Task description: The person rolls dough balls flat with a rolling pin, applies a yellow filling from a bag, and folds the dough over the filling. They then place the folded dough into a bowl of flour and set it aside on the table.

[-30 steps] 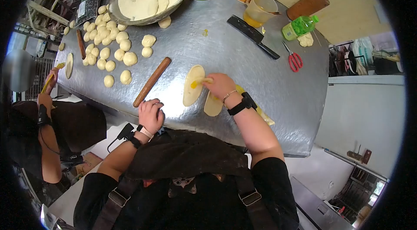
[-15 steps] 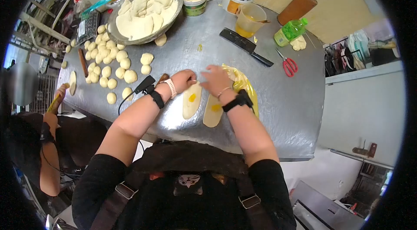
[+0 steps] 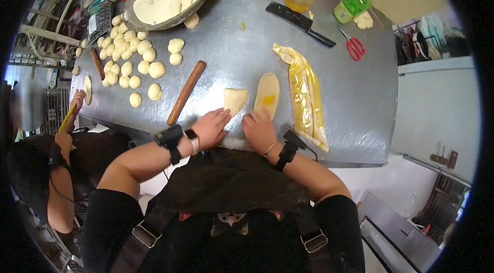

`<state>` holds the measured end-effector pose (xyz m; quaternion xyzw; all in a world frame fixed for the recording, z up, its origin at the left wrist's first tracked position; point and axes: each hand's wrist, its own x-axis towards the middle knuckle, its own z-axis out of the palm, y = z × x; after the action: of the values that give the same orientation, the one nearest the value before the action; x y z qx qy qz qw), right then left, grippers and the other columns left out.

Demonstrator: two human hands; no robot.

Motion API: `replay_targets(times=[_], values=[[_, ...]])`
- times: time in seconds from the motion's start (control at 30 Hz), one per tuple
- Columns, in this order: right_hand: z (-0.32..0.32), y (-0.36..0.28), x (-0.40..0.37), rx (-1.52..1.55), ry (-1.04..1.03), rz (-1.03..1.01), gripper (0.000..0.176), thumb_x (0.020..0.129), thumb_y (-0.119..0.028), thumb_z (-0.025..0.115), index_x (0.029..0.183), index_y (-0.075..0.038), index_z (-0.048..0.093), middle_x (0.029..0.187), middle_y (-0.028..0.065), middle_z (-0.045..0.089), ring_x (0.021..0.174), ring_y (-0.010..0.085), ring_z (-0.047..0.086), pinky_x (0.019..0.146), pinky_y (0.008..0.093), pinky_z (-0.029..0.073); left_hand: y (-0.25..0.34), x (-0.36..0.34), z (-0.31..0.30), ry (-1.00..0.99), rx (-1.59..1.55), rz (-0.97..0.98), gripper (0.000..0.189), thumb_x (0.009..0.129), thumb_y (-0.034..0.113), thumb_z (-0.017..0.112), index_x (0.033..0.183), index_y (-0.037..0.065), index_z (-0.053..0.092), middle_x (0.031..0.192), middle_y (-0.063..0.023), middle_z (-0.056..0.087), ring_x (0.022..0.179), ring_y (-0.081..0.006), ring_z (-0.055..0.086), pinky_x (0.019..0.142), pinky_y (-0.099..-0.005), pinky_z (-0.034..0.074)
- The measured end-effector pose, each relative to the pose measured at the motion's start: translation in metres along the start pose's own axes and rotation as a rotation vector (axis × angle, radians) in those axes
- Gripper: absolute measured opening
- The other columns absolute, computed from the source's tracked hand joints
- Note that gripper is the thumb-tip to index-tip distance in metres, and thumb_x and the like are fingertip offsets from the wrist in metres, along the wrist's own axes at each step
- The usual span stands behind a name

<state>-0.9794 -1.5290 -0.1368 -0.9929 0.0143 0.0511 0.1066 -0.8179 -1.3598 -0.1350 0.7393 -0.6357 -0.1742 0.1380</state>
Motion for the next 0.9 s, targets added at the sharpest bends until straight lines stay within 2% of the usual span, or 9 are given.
replay_targets(times=[0.03,0.1,0.23,0.53,0.67,0.7,0.8,0.83,0.9], values=[[-0.012,-0.008,0.003,0.003,0.096,0.022,0.04,0.083,-0.026,0.062,0.119,-0.008,0.063,0.121,0.0031,0.06,0.13,0.0251,0.044,0.107,0.0582,0.029,0.001,0.008,-0.011,-0.078,-0.003,-0.021,0.047,0.088,0.028,0.062,0.127,0.001,0.056,0.132,-0.0138,0.056,0.122,-0.0313,0.05,0.098,-0.0441,0.042],[-0.029,-0.023,0.015,-0.002,0.299,0.066,0.044,0.086,-0.033,0.061,0.123,-0.01,0.062,0.129,0.0016,0.057,0.137,0.0256,0.037,0.108,0.0643,0.022,0.002,0.013,-0.03,0.04,0.045,-0.072,0.046,0.09,0.03,0.06,0.128,0.004,0.056,0.134,-0.0094,0.056,0.118,-0.0302,0.05,0.09,-0.0432,0.042],[-0.007,-0.015,0.018,-0.093,0.143,0.154,0.049,0.089,-0.04,0.059,0.129,-0.011,0.059,0.141,-0.0003,0.05,0.141,0.0252,0.03,0.11,0.0645,0.016,-0.008,0.023,-0.039,-0.088,0.196,-0.046,0.044,0.09,0.027,0.06,0.127,0.005,0.057,0.137,-0.0082,0.055,0.112,-0.0293,0.052,0.087,-0.0424,0.041],[-0.029,-0.001,0.038,-0.044,-0.01,0.328,0.047,0.096,-0.034,0.05,0.136,-0.01,0.054,0.146,-0.0027,0.043,0.142,0.0275,0.028,0.112,0.0656,0.01,-0.046,0.033,-0.028,0.074,0.189,0.087,0.047,0.087,0.022,0.061,0.131,0.007,0.057,0.144,-0.005,0.05,0.103,-0.0238,0.054,0.085,-0.0393,0.042],[-0.005,0.008,0.038,-0.065,0.088,0.275,0.044,0.095,-0.032,0.05,0.133,-0.009,0.056,0.142,-0.0025,0.046,0.142,0.0289,0.028,0.11,0.0679,0.01,-0.038,0.058,-0.053,0.067,0.177,0.072,0.034,0.091,0.023,0.056,0.121,0.007,0.063,0.135,-0.0049,0.058,0.098,-0.0219,0.054,0.08,-0.0384,0.042],[-0.006,0.016,0.044,-0.081,0.135,0.267,0.043,0.094,-0.031,0.051,0.131,-0.009,0.056,0.141,-0.0024,0.047,0.141,0.0294,0.028,0.11,0.0688,0.01,-0.049,0.053,-0.034,0.229,0.204,0.178,0.03,0.092,0.024,0.054,0.117,0.009,0.064,0.12,-0.005,0.066,0.094,-0.0226,0.056,0.075,-0.0401,0.042],[-0.023,0.031,0.05,-0.107,0.172,0.176,0.036,0.091,-0.026,0.054,0.121,-0.007,0.062,0.131,0.005,0.054,0.13,0.0293,0.044,0.109,0.0599,0.027,-0.057,0.078,-0.04,0.004,0.254,0.043,0.025,0.09,0.024,0.057,0.103,0.009,0.071,0.098,-0.0052,0.072,0.083,-0.024,0.059,0.07,-0.0425,0.045],[-0.029,0.04,0.05,-0.021,0.087,0.184,0.033,0.09,-0.025,0.056,0.116,-0.007,0.063,0.126,0.0074,0.056,0.124,0.0295,0.048,0.105,0.0551,0.032,-0.05,0.097,-0.063,-0.062,0.275,0.026,0.023,0.089,0.024,0.056,0.089,0.008,0.073,0.075,-0.0063,0.069,0.074,-0.0271,0.062,0.066,-0.0442,0.045],[-0.053,0.089,0.073,0.114,-0.037,0.191,0.027,0.089,-0.023,0.059,0.108,-0.006,0.066,0.116,0.0123,0.059,0.111,0.0298,0.057,0.098,0.0457,0.044,-0.054,0.138,-0.079,-0.098,-0.135,-0.128,0.023,0.087,0.027,0.061,0.086,0.008,0.073,0.074,-0.0121,0.067,0.074,-0.0317,0.063,0.072,-0.0431,0.048]])
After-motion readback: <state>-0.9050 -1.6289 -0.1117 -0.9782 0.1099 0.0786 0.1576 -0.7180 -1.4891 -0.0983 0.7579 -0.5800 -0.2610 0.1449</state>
